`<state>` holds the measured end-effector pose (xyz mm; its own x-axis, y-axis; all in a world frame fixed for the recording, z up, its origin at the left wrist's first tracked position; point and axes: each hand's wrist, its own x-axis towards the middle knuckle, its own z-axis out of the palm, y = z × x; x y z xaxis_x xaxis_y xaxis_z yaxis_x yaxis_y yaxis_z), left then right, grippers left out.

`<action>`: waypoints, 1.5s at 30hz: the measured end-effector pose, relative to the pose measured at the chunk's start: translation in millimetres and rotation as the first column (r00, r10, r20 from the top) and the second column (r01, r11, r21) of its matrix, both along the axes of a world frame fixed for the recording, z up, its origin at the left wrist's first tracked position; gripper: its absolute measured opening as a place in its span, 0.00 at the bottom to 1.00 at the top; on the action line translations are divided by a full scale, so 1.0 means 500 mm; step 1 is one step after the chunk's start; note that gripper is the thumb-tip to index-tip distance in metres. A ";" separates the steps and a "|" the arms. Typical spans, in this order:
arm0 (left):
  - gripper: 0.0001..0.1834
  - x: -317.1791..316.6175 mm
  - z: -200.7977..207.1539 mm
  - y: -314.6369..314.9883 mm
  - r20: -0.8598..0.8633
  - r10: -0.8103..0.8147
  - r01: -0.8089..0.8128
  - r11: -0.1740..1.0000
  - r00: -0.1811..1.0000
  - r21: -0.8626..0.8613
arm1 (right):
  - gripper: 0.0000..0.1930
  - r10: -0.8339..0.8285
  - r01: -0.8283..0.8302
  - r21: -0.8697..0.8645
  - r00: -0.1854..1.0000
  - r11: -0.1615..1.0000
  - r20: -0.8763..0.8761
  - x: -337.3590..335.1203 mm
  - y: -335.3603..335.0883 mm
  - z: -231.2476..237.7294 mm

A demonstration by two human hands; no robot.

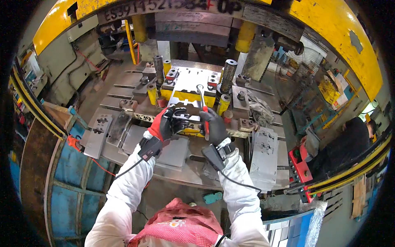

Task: Operating a large industrial hydraulic press to stamp metal sheets.

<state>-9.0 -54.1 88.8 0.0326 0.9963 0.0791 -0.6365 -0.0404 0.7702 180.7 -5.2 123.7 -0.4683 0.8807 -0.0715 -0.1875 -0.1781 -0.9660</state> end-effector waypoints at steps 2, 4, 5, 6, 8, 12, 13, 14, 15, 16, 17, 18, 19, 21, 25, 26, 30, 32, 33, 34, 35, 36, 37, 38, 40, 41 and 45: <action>0.22 0.006 0.009 -0.006 0.054 0.054 -0.053 0.999 0.997 -0.011 | 0.09 0.068 -0.071 -0.092 0.997 0.993 -0.035 -0.001 0.018 0.004; 0.23 0.008 0.010 -0.007 0.146 0.023 0.000 0.988 0.989 -0.153 | 0.10 0.069 -0.070 -0.073 0.998 0.995 -0.012 0.001 0.016 0.007; 0.24 0.008 0.009 -0.007 0.193 0.013 0.031 0.975 0.981 -0.220 | 0.11 0.070 -0.070 -0.063 0.998 0.996 -0.001 0.001 0.014 0.008; 0.24 0.008 0.005 -0.007 0.184 0.015 0.027 0.975 0.983 -0.219 | 0.11 0.056 -0.055 -0.066 0.998 0.996 0.003 -0.001 0.010 0.010; 0.24 0.010 -0.010 -0.007 0.166 0.020 0.017 0.976 0.986 -0.216 | 0.12 0.028 -0.028 -0.071 1.000 0.997 0.010 -0.006 0.002 0.011; 0.23 0.033 -0.016 -0.010 0.166 0.155 -0.098 0.947 0.974 -0.307 | 0.12 0.028 -0.028 -0.032 1.000 0.999 0.011 -0.007 0.006 0.001; 0.23 0.043 -0.014 -0.012 0.140 0.124 -0.075 0.947 0.982 -0.313 | 0.12 0.028 -0.028 -0.006 0.999 1.000 0.031 -0.007 0.007 -0.001; 0.23 0.053 -0.012 -0.014 0.115 0.092 -0.051 0.946 0.989 -0.321 | 0.12 0.027 -0.028 0.020 0.998 0.999 0.051 -0.007 0.008 -0.004; 0.23 0.056 -0.010 -0.021 0.092 0.069 -0.035 0.944 0.993 -0.329 | 0.11 0.027 -0.028 0.004 0.998 1.000 0.059 -0.012 0.006 -0.003; 0.24 0.044 -0.030 -0.015 0.139 -0.015 0.048 0.970 0.990 -0.238 | 0.11 0.027 -0.027 -0.013 0.997 1.000 0.068 -0.017 0.003 -0.002; 0.24 0.041 -0.039 -0.012 0.136 0.001 0.026 0.980 0.991 -0.198 | 0.11 0.027 -0.025 -0.030 0.997 0.999 0.076 -0.021 0.000 -0.003; 0.24 0.052 -0.030 -0.003 0.131 -0.005 0.024 0.989 0.991 -0.146 | 0.12 -0.011 -0.058 0.307 0.976 0.950 0.219 -0.008 0.034 -0.049; 0.24 0.066 -0.027 0.010 0.127 -0.017 0.030 0.995 0.992 -0.095 | 0.13 -0.164 -0.069 0.604 0.933 0.794 0.321 0.009 0.071 -0.097; 0.24 0.048 -0.040 0.007 -0.011 0.025 -0.025 0.999 1.000 -0.035 | 0.14 -0.129 -0.077 0.571 0.942 0.817 0.311 -0.006 0.069 -0.099; 0.23 0.051 -0.035 0.009 0.047 0.056 -0.049 0.989 0.997 -0.136 | 0.13 -0.103 -0.070 0.505 0.946 0.860 0.307 -0.010 0.051 -0.069; 0.23 0.048 -0.036 0.008 0.061 0.060 -0.051 0.989 0.996 -0.138 | 0.12 -0.057 -0.044 0.374 0.965 0.926 0.255 -0.014 0.040 -0.051; 0.23 0.048 -0.028 0.006 0.069 0.068 -0.058 0.989 0.995 -0.137 | 0.11 0.127 -0.129 0.016 0.989 0.992 0.080 0.001 0.019 -0.003; 0.23 0.060 -0.005 0.004 0.077 0.068 -0.056 0.986 0.995 -0.155 | 0.11 0.130 -0.133 0.047 0.990 0.990 0.052 0.014 0.021 -0.003; 0.23 0.058 -0.004 0.002 0.079 0.079 -0.065 0.984 0.994 -0.164 | 0.11 0.143 -0.145 0.060 0.989 0.988 0.037 0.008 0.015 0.006; 0.23 0.056 -0.004 0.002 0.082 0.089 -0.074 0.982 0.993 -0.172 | 0.13 0.078 -0.081 0.095 0.996 0.992 0.038 0.007 0.002 0.013; 0.23 0.055 -0.004 0.002 0.083 0.098 -0.082 0.980 0.992 -0.180 | 0.14 0.012 -0.017 0.131 0.999 0.991 0.037 0.009 -0.020 0.019; 0.23 0.054 -0.006 0.002 0.064 0.106 -0.095 0.982 0.992 -0.165 | 0.16 -0.055 0.048 0.167 0.998 0.985 0.035 0.013 -0.048 0.031; 0.23 0.055 -0.014 0.003 0.045 0.114 -0.106 0.982 0.992 -0.153 | 0.19 -0.077 0.068 0.184 0.996 0.981 0.044 0.021 -0.067 0.028; 0.23 0.055 -0.022 0.005 0.026 0.122 -0.117 0.983 0.992 -0.141 | 0.21 -0.100 0.088 0.201 0.994 0.976 0.053 0.034 -0.089 0.020; 0.23 0.056 -0.022 0.002 0.071 0.109 -0.093 0.976 0.991 -0.196 | 0.25 -0.134 0.118 0.192 0.988 0.974 0.073 0.060 -0.143 -0.003; 0.23 0.054 -0.018 -0.001 0.093 0.107 -0.085 0.972 0.990 -0.219 | 0.28 -0.142 0.127 0.174 0.987 0.977 0.080 0.073 -0.178 -0.014; 0.23 0.058 -0.012 0.004 0.101 0.101 -0.077 0.974 0.990 -0.214 | 0.30 -0.181 0.164 0.130 0.975 0.978 0.130 0.157 -0.330 -0.081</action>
<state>20.0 -52.1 82.8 -0.0541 0.9896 -0.1334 -0.7195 0.0540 0.6924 259.0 -170.5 83.0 -0.3010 0.9535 -0.0168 -0.0666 -0.0386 -0.9970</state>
